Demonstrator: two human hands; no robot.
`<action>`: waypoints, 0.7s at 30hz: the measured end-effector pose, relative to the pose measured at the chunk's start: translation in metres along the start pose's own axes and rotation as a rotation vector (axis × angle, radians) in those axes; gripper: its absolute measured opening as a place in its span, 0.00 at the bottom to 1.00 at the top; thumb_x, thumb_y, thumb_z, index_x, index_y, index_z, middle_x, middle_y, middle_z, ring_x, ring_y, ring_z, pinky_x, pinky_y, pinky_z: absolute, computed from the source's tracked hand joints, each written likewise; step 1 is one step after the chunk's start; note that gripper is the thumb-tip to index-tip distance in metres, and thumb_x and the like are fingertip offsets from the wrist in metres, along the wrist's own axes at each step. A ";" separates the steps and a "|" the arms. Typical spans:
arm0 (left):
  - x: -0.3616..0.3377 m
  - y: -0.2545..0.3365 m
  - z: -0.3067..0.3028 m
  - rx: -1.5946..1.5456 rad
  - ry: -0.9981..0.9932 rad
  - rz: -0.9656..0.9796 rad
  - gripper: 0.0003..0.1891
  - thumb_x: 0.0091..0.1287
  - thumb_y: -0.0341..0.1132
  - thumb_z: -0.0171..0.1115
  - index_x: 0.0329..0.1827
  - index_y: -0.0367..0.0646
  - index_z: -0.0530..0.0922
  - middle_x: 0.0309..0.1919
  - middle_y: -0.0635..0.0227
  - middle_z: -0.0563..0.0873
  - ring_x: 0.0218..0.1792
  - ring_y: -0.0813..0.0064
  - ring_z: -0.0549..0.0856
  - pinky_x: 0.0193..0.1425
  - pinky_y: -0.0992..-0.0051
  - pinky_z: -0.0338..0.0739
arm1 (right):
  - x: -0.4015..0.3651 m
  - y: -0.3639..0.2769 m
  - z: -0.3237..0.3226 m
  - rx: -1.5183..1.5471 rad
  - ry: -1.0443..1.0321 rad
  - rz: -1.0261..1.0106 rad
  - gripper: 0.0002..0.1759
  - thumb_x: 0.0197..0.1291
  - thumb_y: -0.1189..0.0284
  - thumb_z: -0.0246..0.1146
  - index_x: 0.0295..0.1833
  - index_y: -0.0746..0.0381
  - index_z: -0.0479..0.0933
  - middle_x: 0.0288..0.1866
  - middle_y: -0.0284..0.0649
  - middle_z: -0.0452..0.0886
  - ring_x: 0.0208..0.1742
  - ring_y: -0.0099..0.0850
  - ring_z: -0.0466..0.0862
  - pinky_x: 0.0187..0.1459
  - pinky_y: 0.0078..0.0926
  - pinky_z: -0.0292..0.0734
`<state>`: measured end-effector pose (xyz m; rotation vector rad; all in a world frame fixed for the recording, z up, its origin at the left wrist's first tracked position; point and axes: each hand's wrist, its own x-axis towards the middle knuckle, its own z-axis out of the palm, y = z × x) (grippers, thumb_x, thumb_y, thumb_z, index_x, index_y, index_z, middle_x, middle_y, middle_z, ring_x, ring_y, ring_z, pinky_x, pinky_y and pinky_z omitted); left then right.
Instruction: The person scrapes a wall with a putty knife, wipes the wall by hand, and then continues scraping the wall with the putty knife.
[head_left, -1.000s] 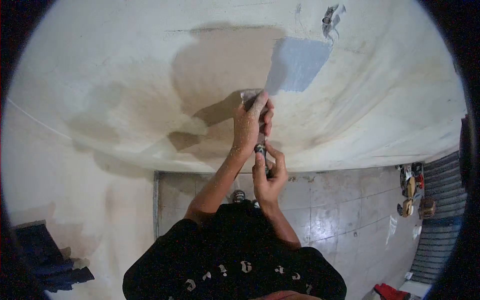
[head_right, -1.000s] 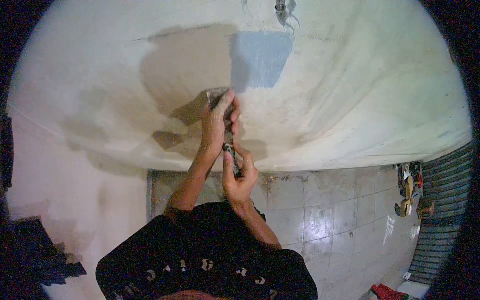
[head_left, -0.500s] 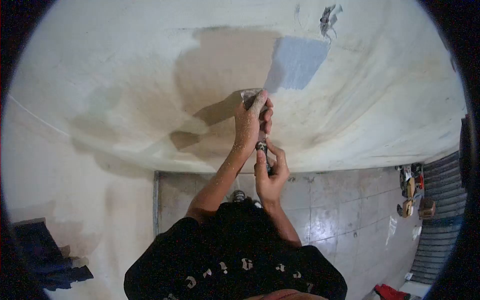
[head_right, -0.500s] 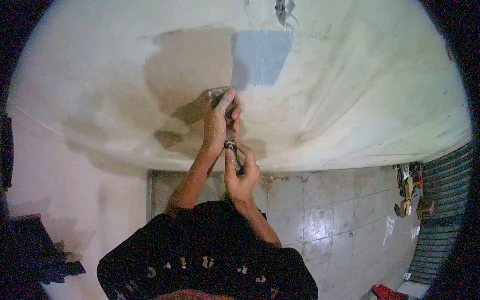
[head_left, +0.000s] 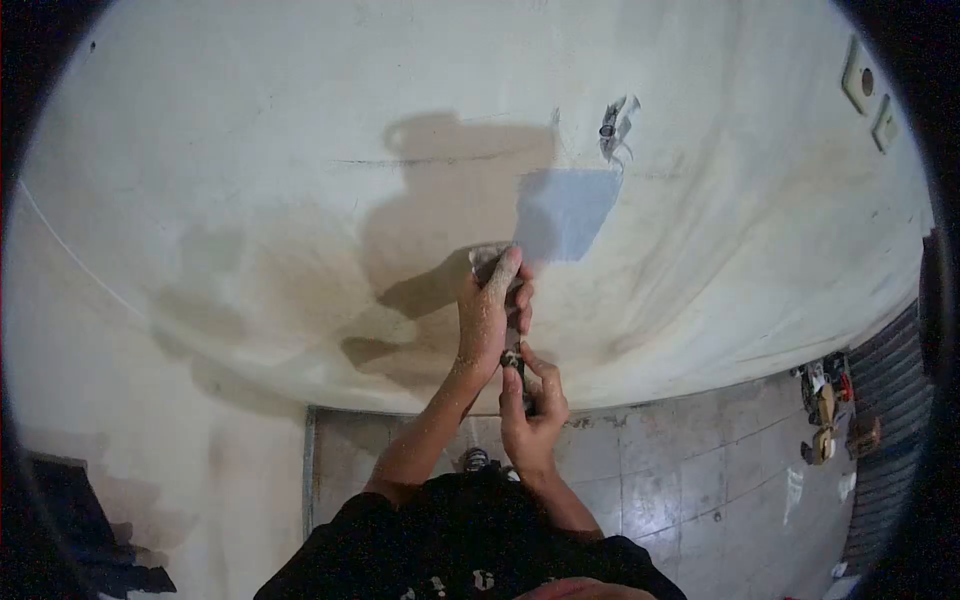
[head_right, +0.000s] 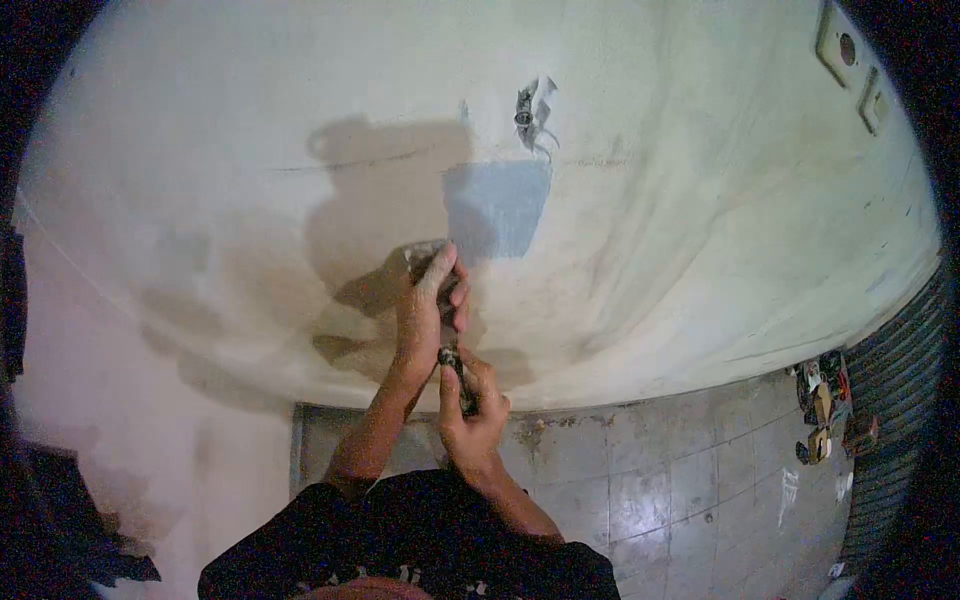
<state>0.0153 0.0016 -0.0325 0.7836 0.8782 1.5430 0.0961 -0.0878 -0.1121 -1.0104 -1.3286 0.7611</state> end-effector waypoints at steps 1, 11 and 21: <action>-0.001 -0.007 -0.005 -0.003 -0.006 0.005 0.17 0.70 0.46 0.59 0.30 0.41 0.74 0.15 0.73 0.72 0.11 0.80 0.71 0.15 0.80 0.64 | 0.000 0.000 -0.001 0.014 -0.002 -0.002 0.17 0.68 0.77 0.59 0.61 0.68 0.71 0.28 0.29 0.76 0.25 0.12 0.70 0.25 0.12 0.62; 0.003 -0.003 0.004 -0.018 0.003 0.027 0.18 0.70 0.47 0.60 0.30 0.41 0.74 0.15 0.73 0.72 0.11 0.80 0.71 0.14 0.79 0.63 | 0.014 -0.005 -0.005 -0.044 -0.009 -0.114 0.17 0.69 0.76 0.58 0.61 0.68 0.71 0.23 0.27 0.74 0.24 0.12 0.69 0.25 0.12 0.60; 0.006 0.017 0.016 -0.010 -0.044 0.061 0.17 0.71 0.47 0.58 0.29 0.43 0.73 0.15 0.73 0.72 0.11 0.81 0.71 0.16 0.80 0.64 | 0.028 -0.021 -0.009 -0.005 -0.039 -0.049 0.17 0.69 0.75 0.58 0.61 0.68 0.70 0.25 0.26 0.73 0.23 0.11 0.66 0.23 0.11 0.57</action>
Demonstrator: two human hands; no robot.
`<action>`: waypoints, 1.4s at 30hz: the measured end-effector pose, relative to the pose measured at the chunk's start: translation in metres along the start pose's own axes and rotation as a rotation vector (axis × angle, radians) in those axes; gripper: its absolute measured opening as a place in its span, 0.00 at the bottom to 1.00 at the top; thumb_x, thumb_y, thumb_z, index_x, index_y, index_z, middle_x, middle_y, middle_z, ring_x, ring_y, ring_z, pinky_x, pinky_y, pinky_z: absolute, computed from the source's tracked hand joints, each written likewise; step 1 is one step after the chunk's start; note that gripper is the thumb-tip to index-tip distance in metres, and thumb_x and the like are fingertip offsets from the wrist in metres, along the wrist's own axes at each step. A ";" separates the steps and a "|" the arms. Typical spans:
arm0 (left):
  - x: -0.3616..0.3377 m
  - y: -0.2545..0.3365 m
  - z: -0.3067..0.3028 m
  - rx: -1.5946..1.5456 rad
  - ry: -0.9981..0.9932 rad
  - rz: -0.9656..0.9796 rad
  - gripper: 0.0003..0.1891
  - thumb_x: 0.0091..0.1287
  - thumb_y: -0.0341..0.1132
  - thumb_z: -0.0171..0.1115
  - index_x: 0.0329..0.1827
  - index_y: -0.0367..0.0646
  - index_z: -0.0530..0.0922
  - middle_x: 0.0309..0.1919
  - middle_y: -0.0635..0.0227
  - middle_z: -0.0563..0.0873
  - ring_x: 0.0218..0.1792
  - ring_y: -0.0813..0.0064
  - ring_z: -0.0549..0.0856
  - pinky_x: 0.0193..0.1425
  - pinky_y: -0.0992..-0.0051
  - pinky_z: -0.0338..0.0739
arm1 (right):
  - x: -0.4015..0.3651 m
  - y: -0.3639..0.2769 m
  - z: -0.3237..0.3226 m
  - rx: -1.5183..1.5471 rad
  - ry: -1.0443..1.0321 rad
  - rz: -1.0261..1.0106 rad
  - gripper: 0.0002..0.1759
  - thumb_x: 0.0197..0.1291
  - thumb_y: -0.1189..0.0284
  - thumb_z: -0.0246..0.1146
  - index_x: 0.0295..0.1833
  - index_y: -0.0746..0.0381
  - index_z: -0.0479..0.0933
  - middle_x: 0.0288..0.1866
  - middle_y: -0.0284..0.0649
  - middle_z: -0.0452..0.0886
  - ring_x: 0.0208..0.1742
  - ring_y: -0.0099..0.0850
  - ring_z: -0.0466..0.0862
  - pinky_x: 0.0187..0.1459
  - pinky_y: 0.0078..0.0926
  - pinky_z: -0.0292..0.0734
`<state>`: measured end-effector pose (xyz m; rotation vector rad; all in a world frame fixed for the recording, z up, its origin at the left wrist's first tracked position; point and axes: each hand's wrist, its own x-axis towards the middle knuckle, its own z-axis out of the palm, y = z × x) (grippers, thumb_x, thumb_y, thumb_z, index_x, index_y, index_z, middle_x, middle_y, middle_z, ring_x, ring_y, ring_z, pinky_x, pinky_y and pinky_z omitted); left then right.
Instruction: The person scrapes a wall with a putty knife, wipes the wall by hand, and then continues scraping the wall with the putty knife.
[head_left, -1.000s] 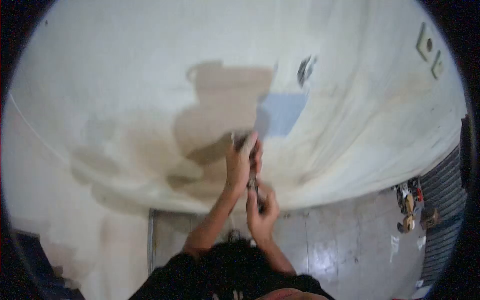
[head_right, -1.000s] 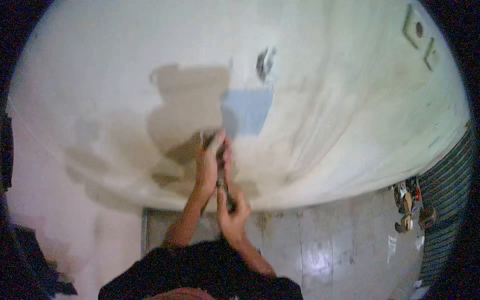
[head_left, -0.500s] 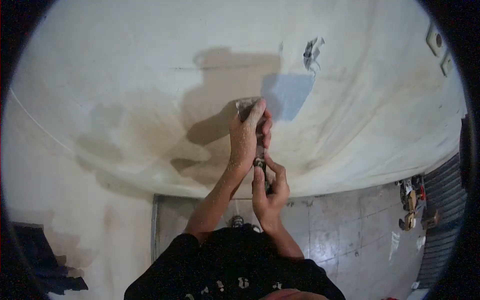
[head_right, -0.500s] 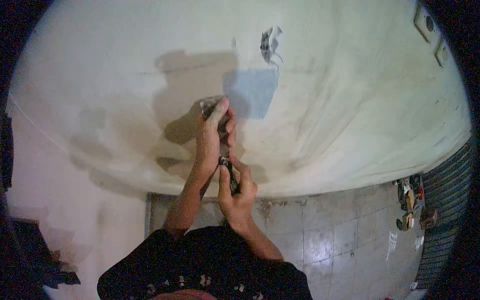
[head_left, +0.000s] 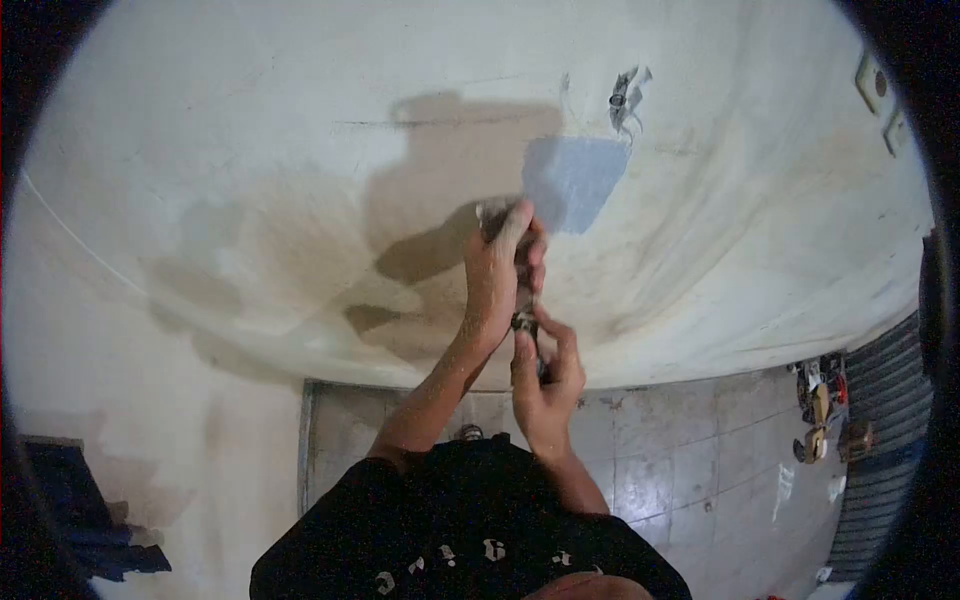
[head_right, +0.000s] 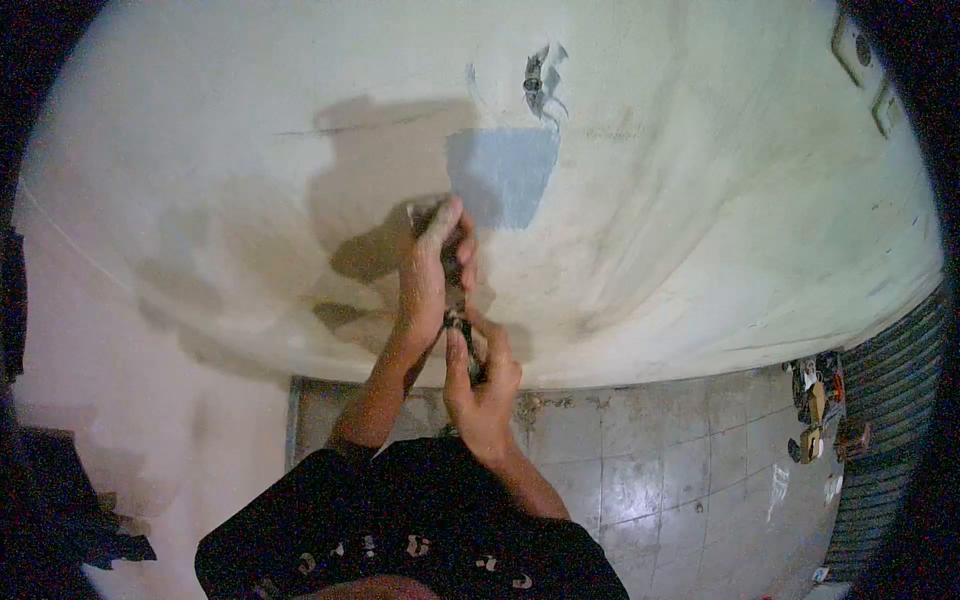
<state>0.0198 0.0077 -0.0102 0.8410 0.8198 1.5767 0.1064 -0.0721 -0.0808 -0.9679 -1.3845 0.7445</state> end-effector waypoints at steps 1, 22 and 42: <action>0.006 0.002 0.001 -0.014 -0.009 0.037 0.17 0.71 0.47 0.58 0.29 0.43 0.74 0.15 0.73 0.72 0.11 0.81 0.71 0.16 0.80 0.64 | 0.004 -0.002 0.000 0.016 0.001 -0.003 0.18 0.69 0.75 0.58 0.62 0.68 0.70 0.24 0.26 0.73 0.22 0.11 0.65 0.23 0.11 0.56; 0.000 -0.062 -0.038 -0.007 0.061 -0.044 0.18 0.70 0.48 0.58 0.30 0.42 0.75 0.14 0.73 0.73 0.11 0.80 0.73 0.14 0.79 0.67 | -0.027 0.057 0.005 0.214 -0.050 0.207 0.20 0.70 0.72 0.58 0.64 0.67 0.68 0.23 0.30 0.74 0.23 0.15 0.69 0.24 0.16 0.63; -0.004 -0.019 -0.018 0.000 0.048 -0.018 0.15 0.70 0.44 0.58 0.31 0.43 0.73 0.14 0.73 0.71 0.10 0.79 0.71 0.13 0.78 0.65 | -0.017 0.013 0.007 0.087 -0.045 0.143 0.19 0.71 0.71 0.57 0.63 0.67 0.68 0.21 0.27 0.71 0.20 0.13 0.65 0.23 0.13 0.56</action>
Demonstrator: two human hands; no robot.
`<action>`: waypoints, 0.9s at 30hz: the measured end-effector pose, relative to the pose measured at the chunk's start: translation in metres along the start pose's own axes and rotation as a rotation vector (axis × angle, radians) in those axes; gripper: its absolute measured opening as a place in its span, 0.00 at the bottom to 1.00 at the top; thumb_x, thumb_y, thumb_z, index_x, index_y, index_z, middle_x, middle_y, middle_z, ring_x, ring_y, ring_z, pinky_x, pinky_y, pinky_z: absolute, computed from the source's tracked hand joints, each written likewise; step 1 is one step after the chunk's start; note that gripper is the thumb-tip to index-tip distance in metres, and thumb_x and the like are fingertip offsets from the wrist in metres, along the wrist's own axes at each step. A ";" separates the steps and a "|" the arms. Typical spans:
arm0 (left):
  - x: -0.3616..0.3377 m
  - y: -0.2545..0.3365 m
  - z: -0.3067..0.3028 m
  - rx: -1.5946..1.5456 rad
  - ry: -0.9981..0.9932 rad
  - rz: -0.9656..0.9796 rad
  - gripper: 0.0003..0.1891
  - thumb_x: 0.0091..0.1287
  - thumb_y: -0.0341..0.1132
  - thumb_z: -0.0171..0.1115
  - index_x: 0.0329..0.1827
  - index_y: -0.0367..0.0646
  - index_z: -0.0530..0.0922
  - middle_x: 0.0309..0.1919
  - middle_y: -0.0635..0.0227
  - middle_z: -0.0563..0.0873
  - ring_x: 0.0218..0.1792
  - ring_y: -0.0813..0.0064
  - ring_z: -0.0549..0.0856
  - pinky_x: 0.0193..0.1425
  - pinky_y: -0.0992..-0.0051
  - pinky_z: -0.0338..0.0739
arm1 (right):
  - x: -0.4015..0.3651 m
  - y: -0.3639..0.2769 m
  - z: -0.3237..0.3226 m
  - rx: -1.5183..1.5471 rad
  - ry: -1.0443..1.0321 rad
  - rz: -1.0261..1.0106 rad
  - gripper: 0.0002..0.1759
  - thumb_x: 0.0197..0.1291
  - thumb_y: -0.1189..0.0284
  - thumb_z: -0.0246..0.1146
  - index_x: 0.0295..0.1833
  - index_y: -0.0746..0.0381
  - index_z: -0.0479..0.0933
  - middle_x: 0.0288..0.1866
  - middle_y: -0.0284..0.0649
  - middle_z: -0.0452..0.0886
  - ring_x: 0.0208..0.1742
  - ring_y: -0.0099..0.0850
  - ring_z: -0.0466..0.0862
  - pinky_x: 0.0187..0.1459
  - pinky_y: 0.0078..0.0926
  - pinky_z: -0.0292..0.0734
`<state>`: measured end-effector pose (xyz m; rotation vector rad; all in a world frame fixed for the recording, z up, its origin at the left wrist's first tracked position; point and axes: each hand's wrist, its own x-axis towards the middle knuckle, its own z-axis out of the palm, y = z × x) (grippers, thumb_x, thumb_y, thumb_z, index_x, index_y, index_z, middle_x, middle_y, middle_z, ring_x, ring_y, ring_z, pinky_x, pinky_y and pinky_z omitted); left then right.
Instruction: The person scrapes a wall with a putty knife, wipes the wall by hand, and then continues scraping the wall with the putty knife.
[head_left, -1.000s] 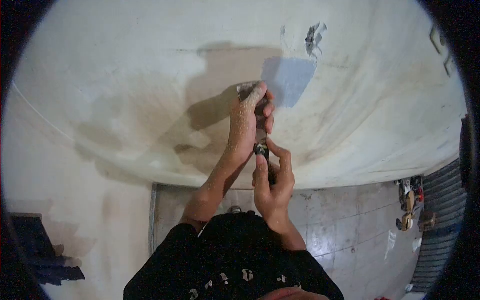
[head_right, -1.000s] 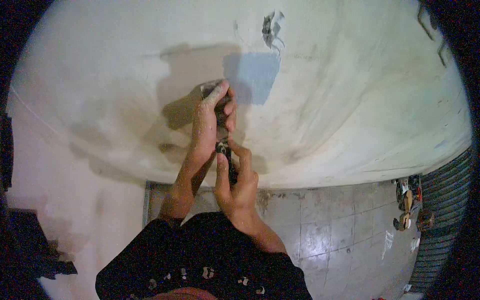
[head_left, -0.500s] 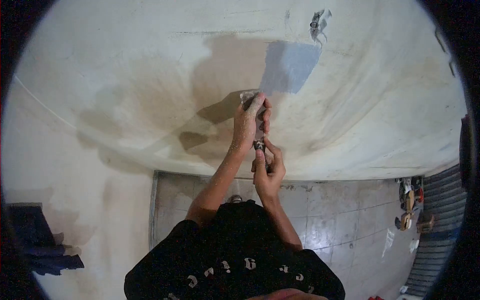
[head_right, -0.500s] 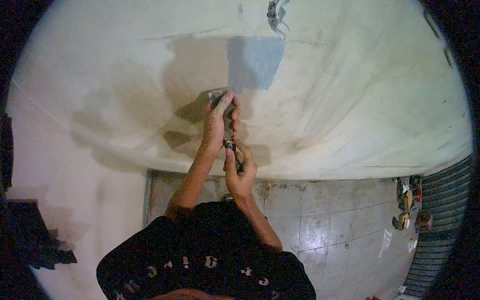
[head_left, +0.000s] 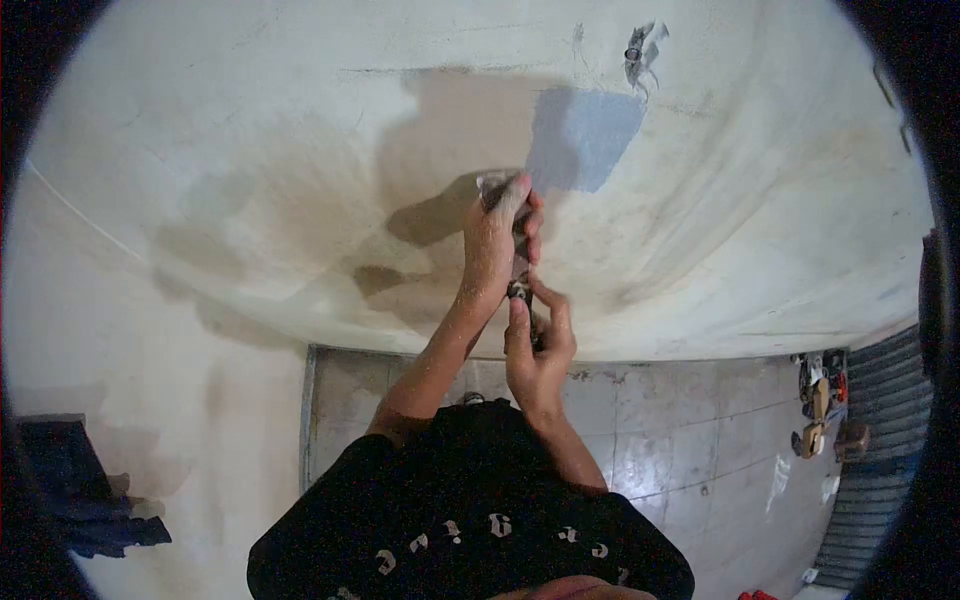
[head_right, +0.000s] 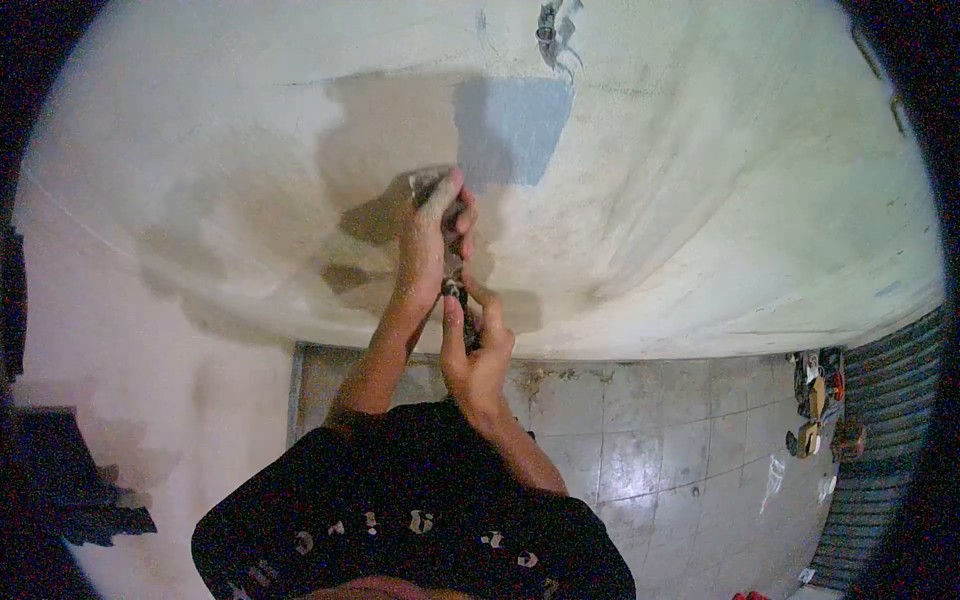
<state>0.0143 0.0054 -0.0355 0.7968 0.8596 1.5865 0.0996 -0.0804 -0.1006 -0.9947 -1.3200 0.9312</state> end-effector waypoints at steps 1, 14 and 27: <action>-0.003 0.008 0.005 -0.014 0.001 -0.017 0.15 0.70 0.44 0.58 0.30 0.43 0.73 0.14 0.73 0.71 0.10 0.79 0.71 0.13 0.78 0.65 | 0.003 -0.010 0.000 0.009 0.002 0.011 0.19 0.71 0.72 0.56 0.63 0.67 0.68 0.21 0.27 0.71 0.21 0.13 0.66 0.23 0.13 0.57; 0.002 0.015 0.007 0.030 -0.021 -0.037 0.17 0.69 0.47 0.59 0.30 0.42 0.74 0.15 0.73 0.72 0.10 0.79 0.72 0.14 0.79 0.65 | 0.003 -0.021 0.005 -0.087 0.039 -0.071 0.17 0.71 0.75 0.56 0.62 0.68 0.68 0.25 0.30 0.74 0.23 0.13 0.68 0.24 0.14 0.59; 0.003 0.032 0.016 -0.020 -0.065 -0.023 0.16 0.69 0.45 0.59 0.30 0.43 0.73 0.14 0.73 0.71 0.10 0.79 0.71 0.13 0.79 0.64 | 0.008 -0.042 0.005 -0.119 0.029 -0.058 0.18 0.71 0.74 0.55 0.63 0.67 0.68 0.23 0.30 0.73 0.23 0.13 0.66 0.23 0.14 0.58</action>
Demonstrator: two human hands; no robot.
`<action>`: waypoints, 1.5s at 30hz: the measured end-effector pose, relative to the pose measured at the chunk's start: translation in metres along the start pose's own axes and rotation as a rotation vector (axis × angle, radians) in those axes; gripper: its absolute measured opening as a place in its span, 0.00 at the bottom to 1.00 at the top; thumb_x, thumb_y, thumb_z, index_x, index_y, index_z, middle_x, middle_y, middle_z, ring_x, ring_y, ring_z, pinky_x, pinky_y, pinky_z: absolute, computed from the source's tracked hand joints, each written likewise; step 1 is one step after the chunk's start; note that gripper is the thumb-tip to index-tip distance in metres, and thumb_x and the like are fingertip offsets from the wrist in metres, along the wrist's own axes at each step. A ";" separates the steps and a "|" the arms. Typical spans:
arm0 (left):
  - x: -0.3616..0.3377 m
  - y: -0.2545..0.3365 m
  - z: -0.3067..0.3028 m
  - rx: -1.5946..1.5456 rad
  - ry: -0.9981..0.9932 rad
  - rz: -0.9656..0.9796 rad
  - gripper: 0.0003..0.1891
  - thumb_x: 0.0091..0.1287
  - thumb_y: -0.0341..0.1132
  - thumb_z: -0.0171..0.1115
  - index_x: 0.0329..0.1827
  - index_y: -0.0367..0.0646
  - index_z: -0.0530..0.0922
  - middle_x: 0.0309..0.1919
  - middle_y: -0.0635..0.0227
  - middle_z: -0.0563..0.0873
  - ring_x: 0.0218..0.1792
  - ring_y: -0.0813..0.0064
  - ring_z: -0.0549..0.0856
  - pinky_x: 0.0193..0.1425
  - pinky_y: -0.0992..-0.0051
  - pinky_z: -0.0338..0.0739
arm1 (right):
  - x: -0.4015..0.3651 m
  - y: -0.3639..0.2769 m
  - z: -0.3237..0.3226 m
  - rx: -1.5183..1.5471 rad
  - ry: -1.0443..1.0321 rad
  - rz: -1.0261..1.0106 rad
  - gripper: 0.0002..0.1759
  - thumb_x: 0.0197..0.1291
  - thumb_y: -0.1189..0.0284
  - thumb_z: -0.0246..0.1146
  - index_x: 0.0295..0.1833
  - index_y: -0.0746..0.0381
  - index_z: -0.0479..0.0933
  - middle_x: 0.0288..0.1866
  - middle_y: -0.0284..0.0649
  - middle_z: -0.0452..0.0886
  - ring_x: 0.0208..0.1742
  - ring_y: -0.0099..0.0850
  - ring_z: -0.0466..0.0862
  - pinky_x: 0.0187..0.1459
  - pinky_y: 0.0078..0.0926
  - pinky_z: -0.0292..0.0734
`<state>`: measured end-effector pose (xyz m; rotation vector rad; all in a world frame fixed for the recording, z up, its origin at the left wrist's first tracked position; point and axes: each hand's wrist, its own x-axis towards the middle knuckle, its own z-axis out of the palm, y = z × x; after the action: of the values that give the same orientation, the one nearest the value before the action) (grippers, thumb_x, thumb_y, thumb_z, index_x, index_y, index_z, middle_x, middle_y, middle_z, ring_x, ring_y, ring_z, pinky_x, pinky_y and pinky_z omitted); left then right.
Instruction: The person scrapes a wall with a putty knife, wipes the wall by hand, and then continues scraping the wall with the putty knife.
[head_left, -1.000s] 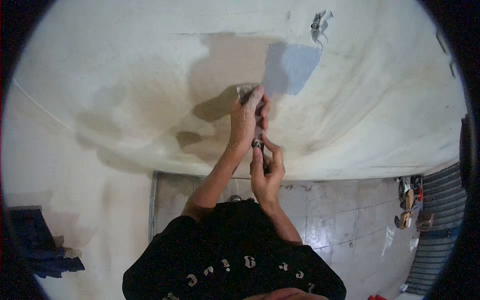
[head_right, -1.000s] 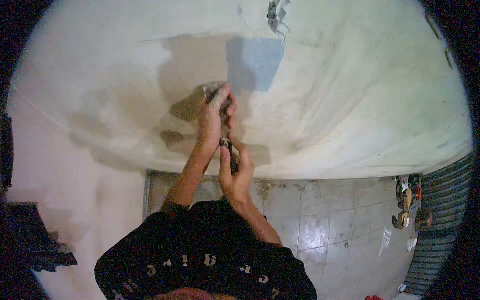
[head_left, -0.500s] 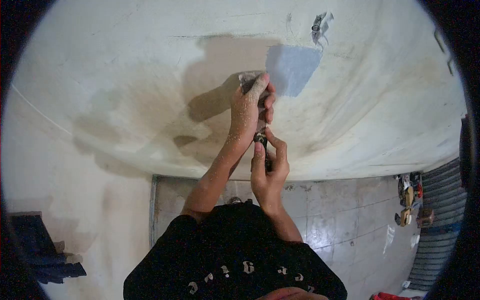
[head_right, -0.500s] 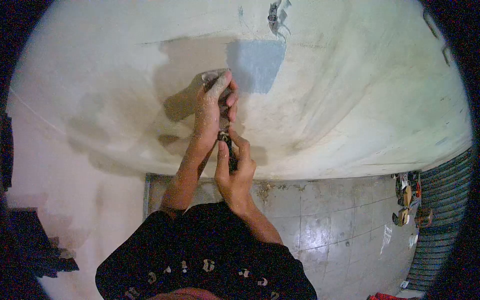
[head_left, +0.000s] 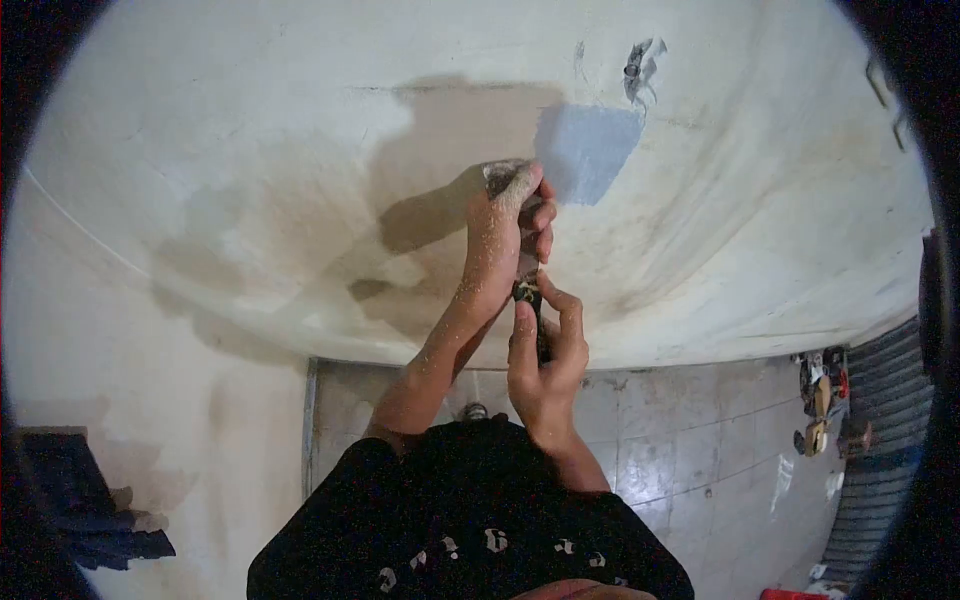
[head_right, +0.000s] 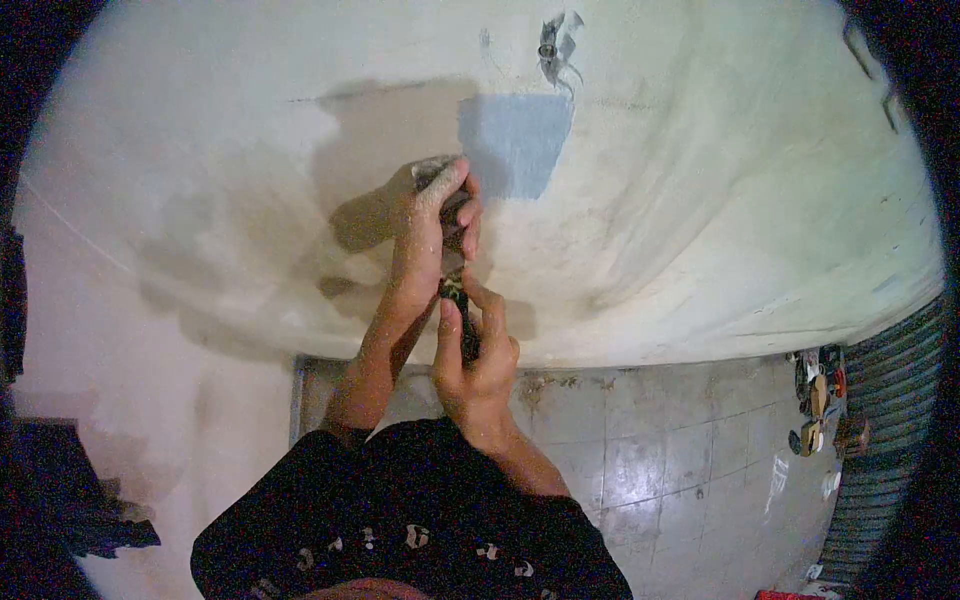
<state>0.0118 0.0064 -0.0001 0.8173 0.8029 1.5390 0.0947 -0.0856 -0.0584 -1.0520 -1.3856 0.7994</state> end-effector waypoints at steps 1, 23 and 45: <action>0.001 0.002 0.001 0.016 0.006 0.001 0.16 0.69 0.45 0.59 0.29 0.43 0.73 0.14 0.73 0.71 0.10 0.79 0.71 0.13 0.79 0.64 | 0.002 0.000 0.001 0.005 0.005 -0.006 0.18 0.71 0.74 0.55 0.63 0.67 0.67 0.23 0.30 0.73 0.23 0.12 0.66 0.23 0.13 0.58; 0.008 0.001 0.002 0.054 0.040 0.009 0.15 0.70 0.43 0.58 0.29 0.42 0.74 0.14 0.72 0.72 0.11 0.79 0.72 0.14 0.78 0.64 | 0.012 0.005 0.003 0.020 0.032 -0.078 0.16 0.71 0.74 0.56 0.60 0.69 0.69 0.28 0.35 0.77 0.25 0.13 0.66 0.24 0.15 0.59; 0.020 0.044 0.030 0.095 0.000 0.195 0.17 0.68 0.47 0.59 0.28 0.44 0.74 0.14 0.74 0.73 0.11 0.80 0.73 0.14 0.79 0.66 | 0.049 -0.039 -0.002 0.104 0.025 -0.191 0.15 0.69 0.74 0.57 0.57 0.68 0.71 0.39 0.58 0.84 0.36 0.40 0.88 0.33 0.32 0.78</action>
<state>0.0132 0.0233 0.0542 0.9893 0.8203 1.6821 0.0951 -0.0547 -0.0043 -0.8326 -1.3846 0.7071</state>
